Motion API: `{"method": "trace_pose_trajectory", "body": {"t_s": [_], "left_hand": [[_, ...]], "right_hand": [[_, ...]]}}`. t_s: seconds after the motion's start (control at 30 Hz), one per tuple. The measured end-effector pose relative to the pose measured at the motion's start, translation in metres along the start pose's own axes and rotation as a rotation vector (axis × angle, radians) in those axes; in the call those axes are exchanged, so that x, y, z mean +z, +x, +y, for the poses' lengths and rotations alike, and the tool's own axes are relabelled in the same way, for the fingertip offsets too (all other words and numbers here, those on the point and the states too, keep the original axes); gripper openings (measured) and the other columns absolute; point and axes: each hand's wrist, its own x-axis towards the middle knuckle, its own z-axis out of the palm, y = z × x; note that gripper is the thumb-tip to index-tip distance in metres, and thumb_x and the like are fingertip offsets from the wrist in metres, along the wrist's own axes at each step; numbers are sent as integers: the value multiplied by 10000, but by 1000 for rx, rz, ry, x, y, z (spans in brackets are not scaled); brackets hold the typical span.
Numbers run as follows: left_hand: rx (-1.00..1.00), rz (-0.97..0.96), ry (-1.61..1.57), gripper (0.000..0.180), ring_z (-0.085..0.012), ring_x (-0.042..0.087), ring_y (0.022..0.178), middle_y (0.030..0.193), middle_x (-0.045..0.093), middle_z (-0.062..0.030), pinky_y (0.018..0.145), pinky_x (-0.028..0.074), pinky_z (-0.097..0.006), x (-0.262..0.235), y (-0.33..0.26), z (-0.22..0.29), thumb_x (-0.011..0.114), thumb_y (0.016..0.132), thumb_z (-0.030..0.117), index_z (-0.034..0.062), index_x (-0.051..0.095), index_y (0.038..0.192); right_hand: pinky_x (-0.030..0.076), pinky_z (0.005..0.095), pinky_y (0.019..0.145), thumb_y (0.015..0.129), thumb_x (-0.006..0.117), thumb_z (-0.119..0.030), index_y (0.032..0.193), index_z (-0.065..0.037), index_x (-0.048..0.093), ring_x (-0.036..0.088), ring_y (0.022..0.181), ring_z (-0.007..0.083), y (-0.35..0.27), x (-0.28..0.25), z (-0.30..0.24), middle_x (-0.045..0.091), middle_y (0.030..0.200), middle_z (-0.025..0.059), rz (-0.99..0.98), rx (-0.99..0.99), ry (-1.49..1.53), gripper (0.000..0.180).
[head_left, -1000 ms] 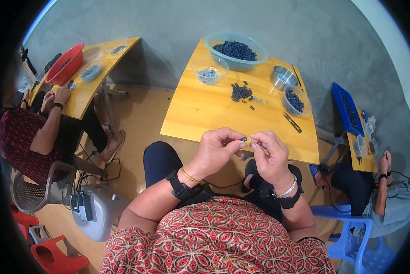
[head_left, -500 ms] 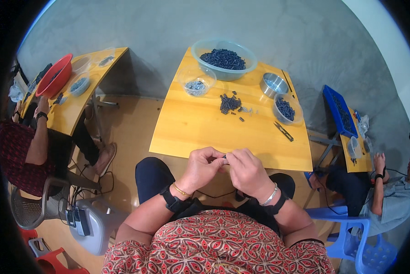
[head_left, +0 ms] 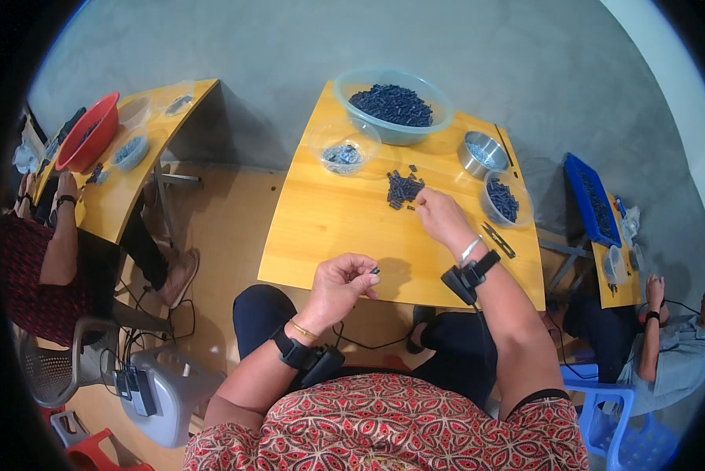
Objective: Assembling small black plastic/rubber industrial components by hand at a workstation.
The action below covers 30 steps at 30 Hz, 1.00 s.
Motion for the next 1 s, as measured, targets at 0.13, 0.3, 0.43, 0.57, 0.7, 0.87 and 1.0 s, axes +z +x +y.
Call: {"method": "trace_pose_trajectory", "body": {"t_s": [0.13,0.3,0.43,0.57,0.7,0.87,1.0], "left_hand": [[-11,-11,-54,95,-115,581,646,781,585,-52,600,537,-252,-6,1,6,575,812,-11,-29,575,905],[-28,-95,-271,98,-121,560,698,793,575,-56,659,533,-290,-12,1,15,558,832,21,-3,580,925],[-40,-110,-371,106,-127,551,726,805,572,-56,695,527,-310,-5,-8,23,557,832,21,6,584,933],[-15,-159,-444,115,-143,569,732,818,581,-66,699,527,-312,6,-21,31,565,825,20,10,589,937],[20,-198,-416,123,-178,607,747,849,604,-98,694,533,-308,20,-32,39,574,815,12,5,598,936],[66,-207,-332,124,-200,628,745,879,615,-121,687,539,-305,33,-45,50,576,811,5,-5,600,931],[126,-201,-262,119,-199,630,751,886,609,-115,682,538,-292,35,-50,53,575,807,-10,-9,601,923]], "right_hand": [[439,450,681,762,546,-96,827,-7,521,558,783,374,12,11,-10,576,773,195,-121,-18,-118,113],[460,402,620,758,542,-55,843,13,511,588,702,320,17,15,-1,581,757,175,-81,-80,-200,113],[468,312,577,775,552,-37,869,19,514,584,615,200,-13,-15,-31,576,722,119,-54,57,360,115],[460,249,567,816,555,-25,885,-4,523,542,600,122,-72,-50,-84,565,741,68,-186,162,1333,79],[468,248,572,827,542,-1,885,-15,526,546,621,131,-106,-52,-111,568,753,68,-209,104,1630,62],[473,247,580,824,547,-2,889,-20,526,547,632,127,-120,-57,-120,569,753,67,-194,68,1623,71],[472,249,577,826,556,-18,894,-23,525,548,630,127,-124,-59,-123,570,751,68,-200,64,1627,75]]}}
